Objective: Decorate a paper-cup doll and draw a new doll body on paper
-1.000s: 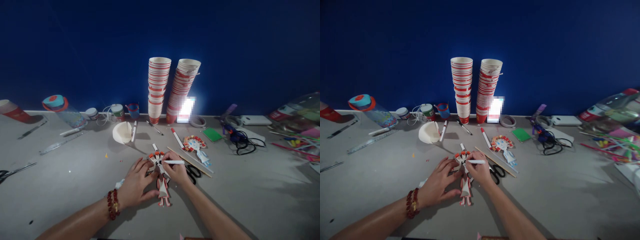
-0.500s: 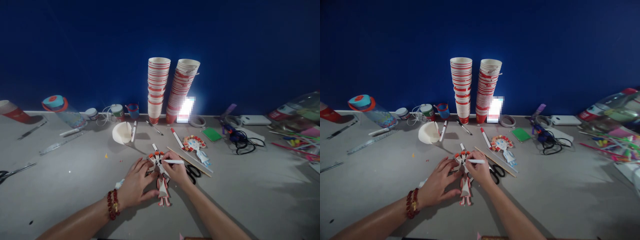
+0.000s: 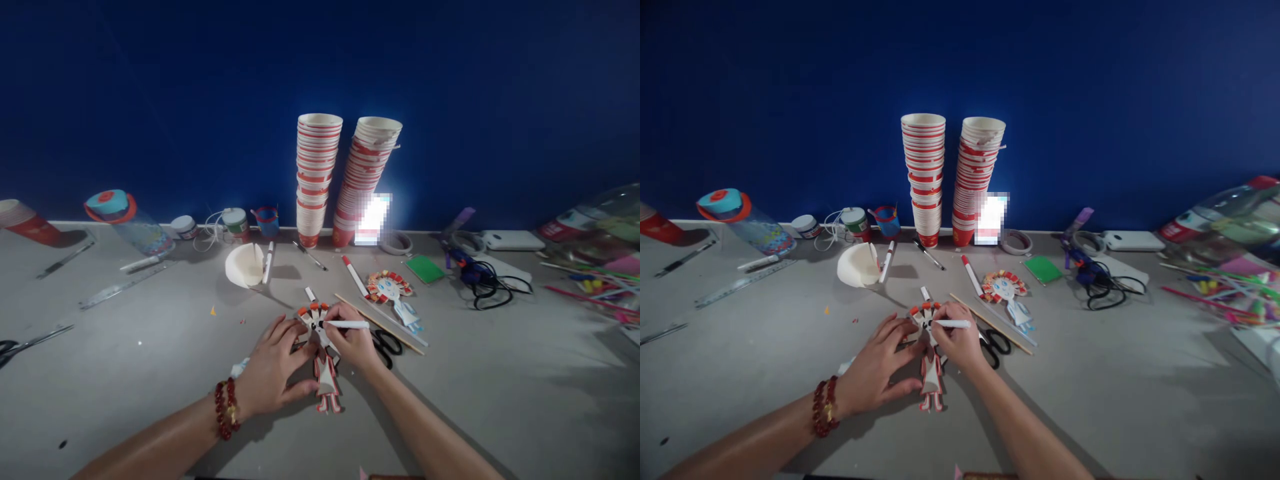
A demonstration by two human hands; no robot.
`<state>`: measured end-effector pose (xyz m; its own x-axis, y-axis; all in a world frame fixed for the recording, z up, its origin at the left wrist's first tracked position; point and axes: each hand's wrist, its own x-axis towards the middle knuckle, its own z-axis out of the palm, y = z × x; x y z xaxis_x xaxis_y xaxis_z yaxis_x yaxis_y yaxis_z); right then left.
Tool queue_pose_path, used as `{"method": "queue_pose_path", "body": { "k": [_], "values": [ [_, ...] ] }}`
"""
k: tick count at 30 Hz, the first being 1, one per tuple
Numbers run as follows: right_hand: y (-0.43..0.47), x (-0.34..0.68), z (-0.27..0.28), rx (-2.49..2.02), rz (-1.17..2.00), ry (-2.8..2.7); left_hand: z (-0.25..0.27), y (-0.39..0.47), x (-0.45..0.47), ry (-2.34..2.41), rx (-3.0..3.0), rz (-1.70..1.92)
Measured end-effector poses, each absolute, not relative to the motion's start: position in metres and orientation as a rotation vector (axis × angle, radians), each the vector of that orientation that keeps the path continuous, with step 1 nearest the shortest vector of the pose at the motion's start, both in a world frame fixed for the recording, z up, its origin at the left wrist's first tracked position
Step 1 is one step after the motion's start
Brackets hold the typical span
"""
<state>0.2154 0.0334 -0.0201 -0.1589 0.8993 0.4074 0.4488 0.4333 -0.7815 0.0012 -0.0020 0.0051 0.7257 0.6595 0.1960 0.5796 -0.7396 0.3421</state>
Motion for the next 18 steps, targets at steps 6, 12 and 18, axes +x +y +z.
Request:
{"method": "queue_pose_path", "body": {
  "k": [6, 12, 18],
  "values": [
    [0.0343, 0.2145, -0.0184, -1.176, 0.605, -1.776, 0.0040, -0.0016, 0.0009, 0.979, 2.678, 0.436],
    [0.0338, 0.2146, -0.0188, -1.196, 0.617, -1.758, 0.0035, -0.0015, 0.0012, 0.984, 2.680, 0.462],
    [0.0323, 0.2161, -0.0254, -1.205, 0.685, -1.690, 0.0040, -0.0021, 0.0014, 0.994, 2.676, 0.478]
  ]
}}
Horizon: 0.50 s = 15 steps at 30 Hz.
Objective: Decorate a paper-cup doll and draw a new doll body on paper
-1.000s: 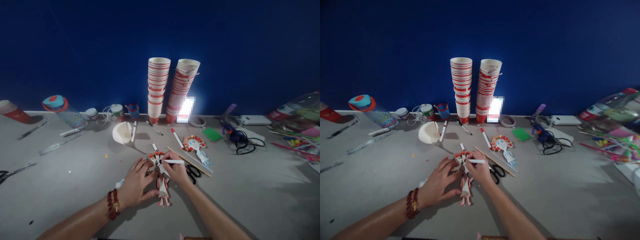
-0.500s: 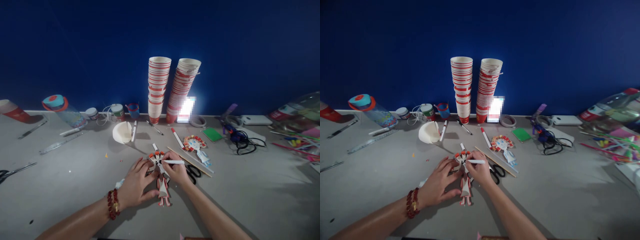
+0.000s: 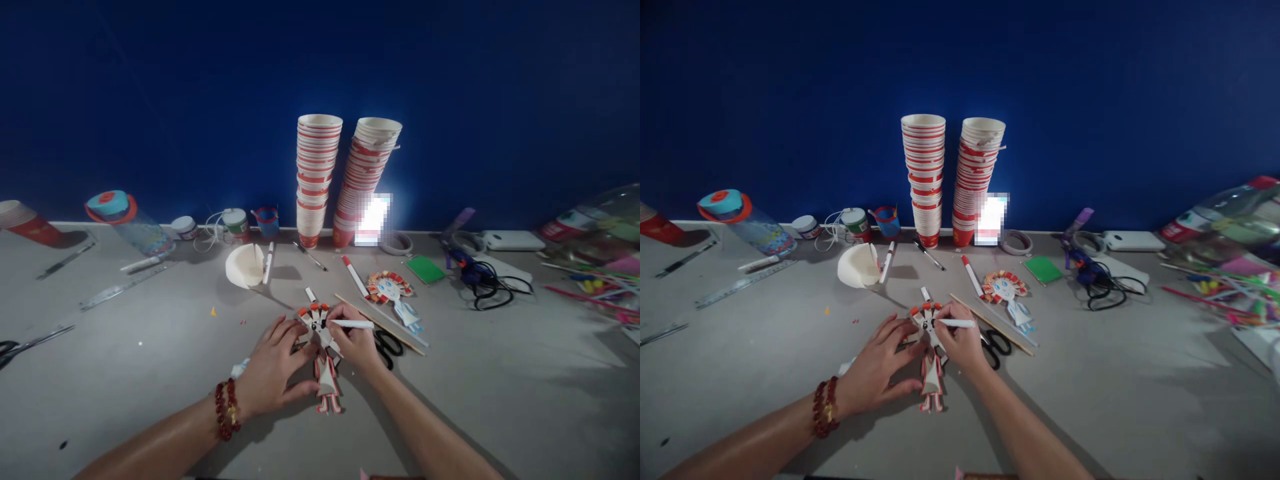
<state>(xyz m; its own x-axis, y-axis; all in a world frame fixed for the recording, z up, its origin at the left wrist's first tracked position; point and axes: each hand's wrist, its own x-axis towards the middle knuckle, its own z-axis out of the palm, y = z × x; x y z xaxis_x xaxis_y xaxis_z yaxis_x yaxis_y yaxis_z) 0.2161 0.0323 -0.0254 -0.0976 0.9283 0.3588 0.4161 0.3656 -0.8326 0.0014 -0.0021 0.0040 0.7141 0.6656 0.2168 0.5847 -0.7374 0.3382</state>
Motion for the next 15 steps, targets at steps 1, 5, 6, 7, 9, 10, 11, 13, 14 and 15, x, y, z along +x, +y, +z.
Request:
{"method": "queue_pose_path", "body": {
  "k": [1, 5, 6, 7, 9, 10, 11, 13, 14, 15],
  "values": [
    [0.0322, 0.2163, -0.0261, -1.200, 0.690, -1.685, 0.0040, -0.0021, 0.0013, 0.994, 2.678, 0.477],
    [0.0322, 0.2167, -0.0266, -1.173, 0.676, -1.700, 0.0038, -0.0017, 0.0010, 0.993, 2.683, 0.484],
    [0.0324, 0.2167, -0.0262, -1.170, 0.670, -1.706, 0.0037, -0.0015, 0.0010, 0.991, 2.684, 0.489],
    [0.0325, 0.2166, -0.0258, -1.168, 0.666, -1.711, 0.0036, -0.0014, 0.0011, 0.990, 2.685, 0.493],
    [0.0327, 0.2164, -0.0248, -1.168, 0.661, -1.719, 0.0035, -0.0014, 0.0013, 0.989, 2.685, 0.494],
    [0.0328, 0.2162, -0.0244, -1.171, 0.661, -1.721, 0.0034, -0.0014, 0.0013, 0.990, 2.684, 0.493],
    [0.0328, 0.2161, -0.0241, -1.176, 0.661, -1.721, 0.0035, -0.0015, 0.0015, 0.991, 2.683, 0.492],
    [0.0329, 0.2159, -0.0236, -1.183, 0.663, -1.724, 0.0037, -0.0018, 0.0016, 0.991, 2.682, 0.487],
    [0.0328, 0.2158, -0.0234, -1.188, 0.665, -1.726, 0.0039, -0.0020, 0.0017, 0.993, 2.682, 0.484],
    [0.0328, 0.2158, -0.0232, -1.192, 0.668, -1.726, 0.0041, -0.0022, 0.0017, 0.997, 2.681, 0.482]
  ]
}}
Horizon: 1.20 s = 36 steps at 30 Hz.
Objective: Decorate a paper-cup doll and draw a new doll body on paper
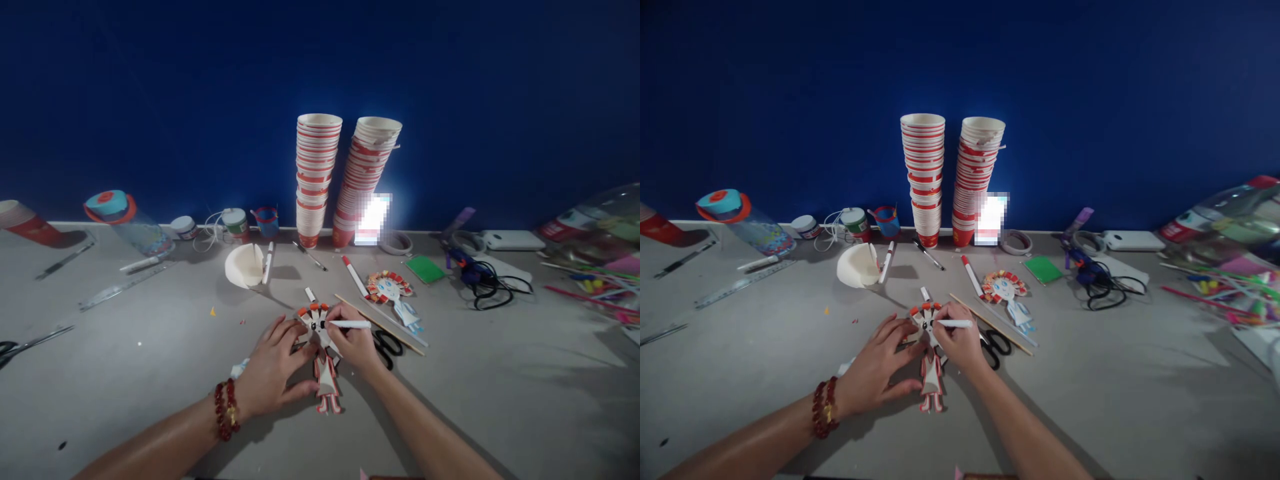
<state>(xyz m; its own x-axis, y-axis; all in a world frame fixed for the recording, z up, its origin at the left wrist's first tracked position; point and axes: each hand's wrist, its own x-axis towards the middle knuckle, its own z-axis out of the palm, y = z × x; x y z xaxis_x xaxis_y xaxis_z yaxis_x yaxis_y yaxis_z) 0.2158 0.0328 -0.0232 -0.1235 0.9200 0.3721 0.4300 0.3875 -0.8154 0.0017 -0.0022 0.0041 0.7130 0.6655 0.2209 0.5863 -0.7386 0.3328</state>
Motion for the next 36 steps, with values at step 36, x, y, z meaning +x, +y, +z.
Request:
{"method": "queue_pose_path", "body": {
  "k": [36],
  "values": [
    [0.0288, 0.2191, -0.0230, -1.209, 0.820, -1.462, 0.0045, -0.0014, 0.0009, 0.977, 2.668, 0.461]
  ]
}}
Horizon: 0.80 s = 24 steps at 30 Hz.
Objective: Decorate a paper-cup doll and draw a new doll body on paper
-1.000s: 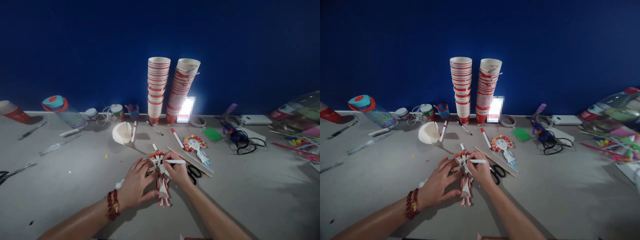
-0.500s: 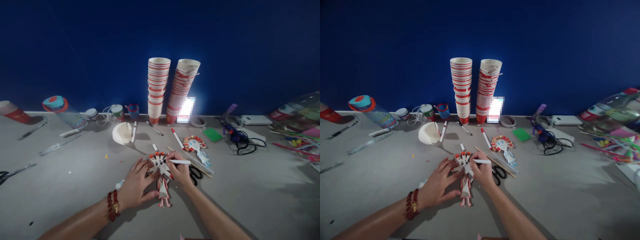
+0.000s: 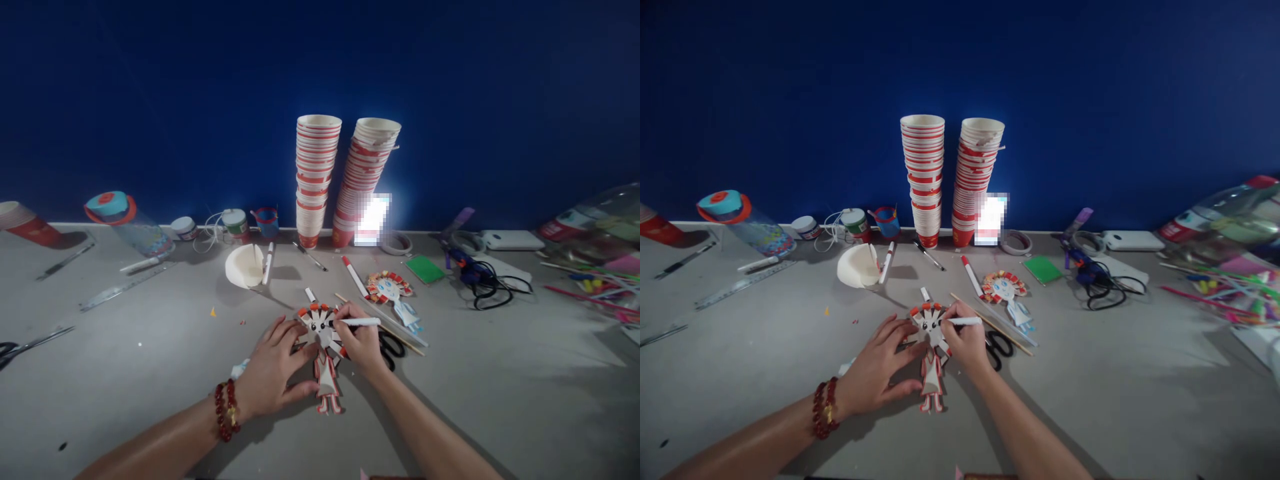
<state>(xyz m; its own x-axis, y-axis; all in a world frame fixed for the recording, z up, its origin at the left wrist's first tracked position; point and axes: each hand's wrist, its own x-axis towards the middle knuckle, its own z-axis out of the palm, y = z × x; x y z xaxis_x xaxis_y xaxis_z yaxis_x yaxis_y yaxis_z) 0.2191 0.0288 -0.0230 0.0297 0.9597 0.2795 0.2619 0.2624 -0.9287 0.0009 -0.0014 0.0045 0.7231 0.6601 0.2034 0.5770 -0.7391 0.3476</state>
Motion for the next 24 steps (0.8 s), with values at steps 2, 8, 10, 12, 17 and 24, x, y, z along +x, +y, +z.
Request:
{"method": "queue_pose_path", "body": {
  "k": [2, 8, 10, 12, 17, 24],
  "values": [
    [0.0291, 0.2188, -0.0229, -1.221, 0.817, -1.469, 0.0044, -0.0013, 0.0008, 0.976, 2.670, 0.450],
    [0.0297, 0.2186, -0.0231, -1.234, 0.782, -1.506, 0.0057, -0.0011, 0.0010, 0.974, 2.665, 0.460],
    [0.0300, 0.2186, -0.0225, -1.236, 0.774, -1.518, 0.0060, -0.0012, 0.0011, 0.978, 2.667, 0.462],
    [0.0303, 0.2186, -0.0221, -1.239, 0.762, -1.523, 0.0059, -0.0014, 0.0012, 0.980, 2.669, 0.456],
    [0.0305, 0.2186, -0.0213, -1.241, 0.751, -1.523, 0.0042, -0.0012, 0.0008, 0.974, 2.673, 0.463],
    [0.0288, 0.2182, -0.0203, -1.238, 0.771, -1.472, 0.0034, -0.0014, 0.0005, 0.973, 2.668, 0.457]
  ]
}}
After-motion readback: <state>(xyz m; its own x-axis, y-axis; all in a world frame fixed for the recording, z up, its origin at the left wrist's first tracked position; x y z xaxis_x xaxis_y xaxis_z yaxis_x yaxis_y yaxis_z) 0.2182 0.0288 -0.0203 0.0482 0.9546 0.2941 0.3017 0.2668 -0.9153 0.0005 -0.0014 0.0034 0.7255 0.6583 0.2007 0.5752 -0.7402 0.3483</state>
